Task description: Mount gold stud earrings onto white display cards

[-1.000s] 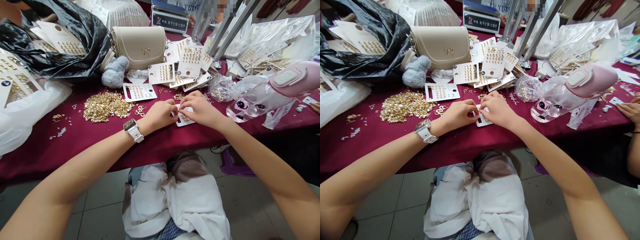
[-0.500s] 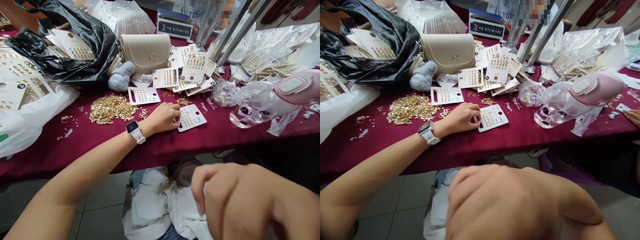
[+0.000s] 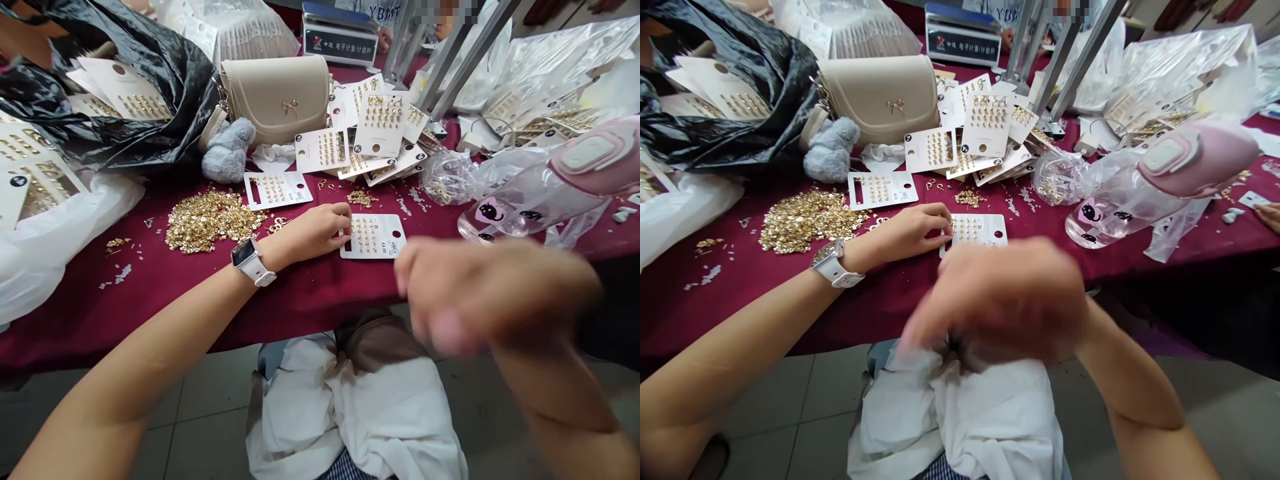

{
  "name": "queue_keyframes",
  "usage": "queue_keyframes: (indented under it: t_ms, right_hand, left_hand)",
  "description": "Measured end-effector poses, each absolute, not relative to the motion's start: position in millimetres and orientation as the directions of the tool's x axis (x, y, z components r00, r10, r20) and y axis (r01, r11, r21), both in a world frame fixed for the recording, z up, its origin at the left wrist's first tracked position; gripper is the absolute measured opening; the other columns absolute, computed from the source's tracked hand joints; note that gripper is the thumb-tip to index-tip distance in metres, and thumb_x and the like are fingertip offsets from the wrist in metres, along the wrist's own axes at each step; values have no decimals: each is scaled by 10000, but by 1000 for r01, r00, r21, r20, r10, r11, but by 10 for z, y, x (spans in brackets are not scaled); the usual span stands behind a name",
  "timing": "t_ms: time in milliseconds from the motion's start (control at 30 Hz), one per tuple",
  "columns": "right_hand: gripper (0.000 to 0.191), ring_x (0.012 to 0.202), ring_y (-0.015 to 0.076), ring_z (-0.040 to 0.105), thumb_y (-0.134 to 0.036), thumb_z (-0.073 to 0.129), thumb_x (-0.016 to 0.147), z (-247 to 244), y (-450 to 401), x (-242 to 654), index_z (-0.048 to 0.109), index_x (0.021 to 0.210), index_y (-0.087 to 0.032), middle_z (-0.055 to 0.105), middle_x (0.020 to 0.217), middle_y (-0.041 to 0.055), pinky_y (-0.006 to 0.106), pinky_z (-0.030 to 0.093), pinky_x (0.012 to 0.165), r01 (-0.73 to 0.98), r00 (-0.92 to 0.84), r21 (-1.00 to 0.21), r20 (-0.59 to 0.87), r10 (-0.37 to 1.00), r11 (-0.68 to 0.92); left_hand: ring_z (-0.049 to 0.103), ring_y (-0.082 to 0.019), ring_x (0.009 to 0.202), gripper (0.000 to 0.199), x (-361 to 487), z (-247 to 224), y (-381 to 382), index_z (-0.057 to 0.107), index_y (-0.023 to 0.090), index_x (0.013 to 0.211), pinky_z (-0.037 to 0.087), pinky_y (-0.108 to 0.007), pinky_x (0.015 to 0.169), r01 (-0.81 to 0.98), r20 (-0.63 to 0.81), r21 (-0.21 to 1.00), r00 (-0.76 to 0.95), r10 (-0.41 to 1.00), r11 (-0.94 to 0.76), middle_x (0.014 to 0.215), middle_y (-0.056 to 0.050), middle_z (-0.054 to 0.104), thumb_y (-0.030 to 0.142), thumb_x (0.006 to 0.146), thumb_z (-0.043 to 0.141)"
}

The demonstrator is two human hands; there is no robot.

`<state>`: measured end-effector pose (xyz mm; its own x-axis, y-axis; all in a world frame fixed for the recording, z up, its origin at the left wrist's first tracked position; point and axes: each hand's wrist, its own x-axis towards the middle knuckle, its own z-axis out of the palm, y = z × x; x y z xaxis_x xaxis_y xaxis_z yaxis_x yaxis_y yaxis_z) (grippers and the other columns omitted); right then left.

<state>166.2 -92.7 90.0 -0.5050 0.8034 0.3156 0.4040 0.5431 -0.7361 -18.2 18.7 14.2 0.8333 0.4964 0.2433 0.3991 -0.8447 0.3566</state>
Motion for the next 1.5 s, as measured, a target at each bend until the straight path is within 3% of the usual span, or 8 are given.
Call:
queue_keyframes:
  t_ms: [67,133,367,567,933,1133,1300,1500]
  right_hand:
    - [181,624,152,596,-456,529,879,740,-492,1807,646,828,-328,655,750,-20,361,508,667,445,-328,-658,512,794,608]
    - [124,739,170,618,-293,525,836,535,-44,1988,631,884,-250,659,827,15,367,504,727,625,-221,-582,507,833,521]
    - [171,750,177,582,-340,574,761,-25,546,2431,639,822,-194,651,845,51,350,496,719,735,-262,-487,436,861,471]
    - [124,904,237,597,-308,612,779,-43,542,2461,690,791,-213,646,924,70,443,460,887,801,-323,-378,382,866,465]
    - [81,916,240,573,-258,619,791,-55,535,2413,689,779,-219,665,924,60,455,435,920,822,-364,-301,375,853,483]
    - [67,919,242,582,-216,617,777,-35,546,2403,675,746,-203,678,896,66,458,454,909,842,-326,-309,361,874,442]
    - [78,890,217,616,-262,624,805,69,382,2320,657,765,-204,679,895,70,398,499,821,744,-232,-454,512,827,490]
    - [67,888,201,624,-284,667,796,144,122,2025,673,781,-218,674,891,43,370,500,838,592,-360,-540,486,796,597]
  left_hand:
    - [617,-154,821,224,-187,145,193,681,105,862,489,-277,784,394,243,345,839,486,-852,999,-99,620,195,911,482]
    - [617,-159,827,231,-197,140,202,678,110,869,491,-283,789,391,242,323,846,475,-862,996,-97,617,207,919,475]
    - [619,-177,887,244,-233,126,219,676,103,921,500,-306,847,379,242,325,853,463,-867,1032,-112,613,237,936,474]
    - [618,-181,882,252,-199,106,197,686,118,896,503,-311,826,425,269,285,825,497,-859,1016,-102,624,254,934,477]
    - [628,-184,871,195,-172,73,155,687,134,863,501,-293,774,476,283,307,781,556,-824,1007,-78,635,255,899,537]
    - [601,-179,902,175,-173,78,170,684,144,870,487,-288,809,439,284,301,806,519,-846,1017,-78,631,239,897,540]
    - [574,-185,899,166,-146,87,180,688,141,853,469,-306,853,435,304,251,812,497,-865,981,-73,646,228,889,551]
    - [597,-188,844,176,-104,82,156,681,138,845,467,-330,827,495,295,175,798,525,-851,932,-64,649,246,888,549]
